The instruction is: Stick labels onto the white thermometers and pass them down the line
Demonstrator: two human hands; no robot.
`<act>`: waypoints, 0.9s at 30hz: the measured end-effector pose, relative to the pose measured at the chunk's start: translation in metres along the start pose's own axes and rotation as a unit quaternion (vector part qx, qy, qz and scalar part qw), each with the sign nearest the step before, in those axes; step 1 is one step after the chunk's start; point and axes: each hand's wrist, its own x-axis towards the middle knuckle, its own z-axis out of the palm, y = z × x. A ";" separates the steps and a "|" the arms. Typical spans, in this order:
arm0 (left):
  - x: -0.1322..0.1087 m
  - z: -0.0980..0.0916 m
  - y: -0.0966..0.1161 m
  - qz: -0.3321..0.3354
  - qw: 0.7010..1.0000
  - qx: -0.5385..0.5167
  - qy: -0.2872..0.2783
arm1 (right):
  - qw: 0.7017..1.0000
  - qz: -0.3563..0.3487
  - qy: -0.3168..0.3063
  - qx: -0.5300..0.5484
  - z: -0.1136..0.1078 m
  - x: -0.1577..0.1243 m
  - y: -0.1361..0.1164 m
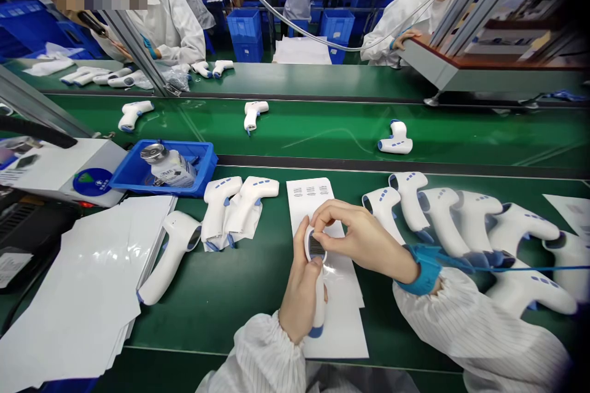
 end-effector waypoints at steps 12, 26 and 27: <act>0.001 0.001 0.004 -0.021 1.000 -0.008 0.009 | 1.000 0.007 -0.002 -0.028 0.003 -0.004 0.002; -0.001 0.004 0.001 -0.042 0.999 -0.023 0.013 | 0.994 -0.060 0.075 -0.050 0.015 -0.007 0.018; -0.002 0.004 0.002 -0.047 0.998 -0.028 0.016 | 0.995 -0.038 0.085 -0.036 0.014 -0.006 0.018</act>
